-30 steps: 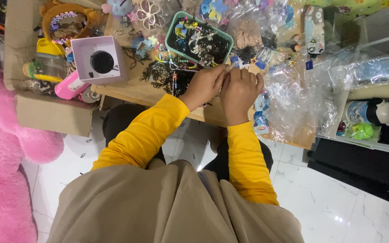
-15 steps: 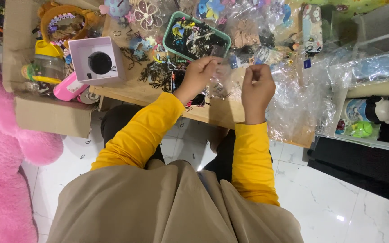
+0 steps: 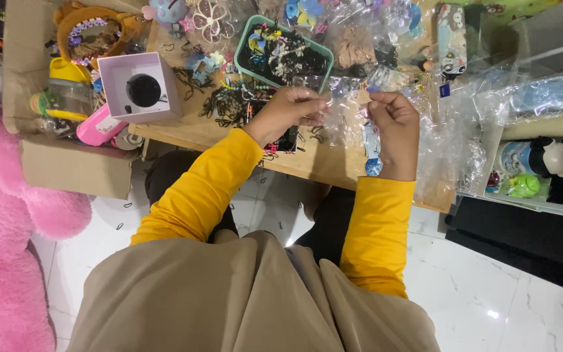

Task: Sort small gift items and place them into individual plastic bags

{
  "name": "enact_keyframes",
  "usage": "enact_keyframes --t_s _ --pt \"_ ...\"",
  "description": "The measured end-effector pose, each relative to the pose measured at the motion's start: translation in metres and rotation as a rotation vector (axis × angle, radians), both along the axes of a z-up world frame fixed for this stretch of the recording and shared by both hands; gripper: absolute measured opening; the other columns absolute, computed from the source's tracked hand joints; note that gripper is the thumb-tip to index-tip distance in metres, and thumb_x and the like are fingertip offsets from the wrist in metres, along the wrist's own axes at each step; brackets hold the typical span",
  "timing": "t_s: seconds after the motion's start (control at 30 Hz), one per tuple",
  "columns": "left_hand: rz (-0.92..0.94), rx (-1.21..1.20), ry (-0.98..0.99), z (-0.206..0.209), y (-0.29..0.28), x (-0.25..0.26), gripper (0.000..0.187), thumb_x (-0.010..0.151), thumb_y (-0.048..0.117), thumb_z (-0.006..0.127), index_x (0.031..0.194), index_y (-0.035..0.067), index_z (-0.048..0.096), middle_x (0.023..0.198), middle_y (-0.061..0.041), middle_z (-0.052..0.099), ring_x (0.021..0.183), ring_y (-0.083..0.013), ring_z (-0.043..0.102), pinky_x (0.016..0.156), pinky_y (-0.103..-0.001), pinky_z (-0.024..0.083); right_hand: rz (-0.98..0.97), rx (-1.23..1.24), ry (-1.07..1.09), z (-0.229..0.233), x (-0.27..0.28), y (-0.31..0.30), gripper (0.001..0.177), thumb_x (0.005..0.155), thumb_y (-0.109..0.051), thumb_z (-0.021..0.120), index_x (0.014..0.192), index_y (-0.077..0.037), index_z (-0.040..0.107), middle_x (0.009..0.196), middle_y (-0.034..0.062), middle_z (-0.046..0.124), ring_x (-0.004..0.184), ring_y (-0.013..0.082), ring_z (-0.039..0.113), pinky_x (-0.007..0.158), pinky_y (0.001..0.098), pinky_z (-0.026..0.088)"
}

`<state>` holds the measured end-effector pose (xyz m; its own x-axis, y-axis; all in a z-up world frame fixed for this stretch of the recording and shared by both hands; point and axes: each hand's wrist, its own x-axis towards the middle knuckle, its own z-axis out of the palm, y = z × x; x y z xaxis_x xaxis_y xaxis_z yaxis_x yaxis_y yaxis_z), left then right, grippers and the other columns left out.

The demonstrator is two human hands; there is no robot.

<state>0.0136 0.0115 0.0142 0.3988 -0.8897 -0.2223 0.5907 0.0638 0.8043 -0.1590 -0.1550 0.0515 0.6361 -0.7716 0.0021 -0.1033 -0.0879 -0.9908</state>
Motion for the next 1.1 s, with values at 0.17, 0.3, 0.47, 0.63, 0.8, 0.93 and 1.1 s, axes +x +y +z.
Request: enact_keyframes --t_s 0.17,0.3,0.47,0.63,0.8,0.93,1.1 --pt "0.068 0.04 -0.075 -0.003 0.002 0.006 0.021 0.092 0.014 0.079 0.108 0.001 0.074 0.093 -0.013 0.074 0.079 -0.0179 0.078 0.072 -0.03 0.069 -0.145 -0.422 0.285 -0.009 0.002 -0.002 0.025 0.087 -0.006 0.083 0.109 -0.009 0.07 0.09 0.0066 0.072 0.08 0.0173 0.071 0.071 0.0306 0.056" --pt "0.105 0.034 -0.11 -0.014 -0.001 0.007 0.017 0.092 0.012 0.078 0.105 0.002 0.076 0.089 -0.013 0.074 0.078 -0.0181 0.078 0.073 -0.03 0.069 -0.221 -0.801 0.335 -0.001 0.008 0.013 0.026 0.087 -0.014 0.089 0.096 -0.011 0.065 0.085 0.0067 0.07 0.08 0.0251 0.071 0.073 0.0376 0.055" --pt "0.079 0.012 -0.271 -0.009 -0.001 0.009 0.012 0.095 0.012 0.076 0.105 0.005 0.077 0.09 -0.013 0.075 0.083 -0.0184 0.078 0.075 -0.032 0.068 -0.105 -0.437 0.182 0.004 0.02 0.034 0.006 0.101 -0.012 0.069 0.107 -0.011 0.07 0.089 0.0051 0.074 0.079 0.0156 0.067 0.07 0.028 0.053" --pt "0.069 0.014 -0.308 -0.013 0.0 0.01 0.013 0.094 0.011 0.075 0.105 0.006 0.076 0.089 -0.006 0.074 0.083 -0.0107 0.074 0.077 -0.023 0.064 -0.048 -0.192 0.013 -0.001 0.027 0.035 0.011 0.105 -0.016 0.062 0.105 -0.009 0.07 0.089 0.0061 0.071 0.081 0.0127 0.061 0.075 0.025 0.051" --pt "0.086 0.001 -0.352 0.0 0.004 0.01 0.013 0.093 0.009 0.076 0.106 0.007 0.077 0.091 -0.009 0.077 0.082 -0.0123 0.075 0.073 -0.023 0.064 0.008 -0.061 0.02 -0.025 0.02 0.022 0.013 0.099 -0.009 0.072 0.087 -0.011 0.068 0.08 0.0006 0.066 0.076 0.0077 0.059 0.068 0.0222 0.048" --pt "0.104 0.012 -0.297 -0.014 0.002 0.014 0.016 0.094 0.011 0.076 0.11 0.01 0.076 0.094 -0.006 0.076 0.083 -0.0111 0.075 0.075 -0.023 0.065 -0.004 0.017 0.012 0.026 0.025 0.045 0.015 0.101 -0.012 0.064 0.086 -0.015 0.062 0.086 0.0044 0.074 0.081 0.0109 0.07 0.073 0.0213 0.052" --pt "0.053 0.012 -0.238 -0.001 0.005 0.008 0.018 0.098 0.019 0.072 0.115 0.013 0.074 0.102 -0.006 0.077 0.09 -0.0108 0.076 0.079 -0.023 0.064 0.239 0.29 -0.026 0.019 0.015 0.033 0.019 0.104 -0.021 0.063 0.112 -0.004 0.066 0.104 0.0181 0.077 0.092 0.0228 0.079 0.078 0.0313 0.065"
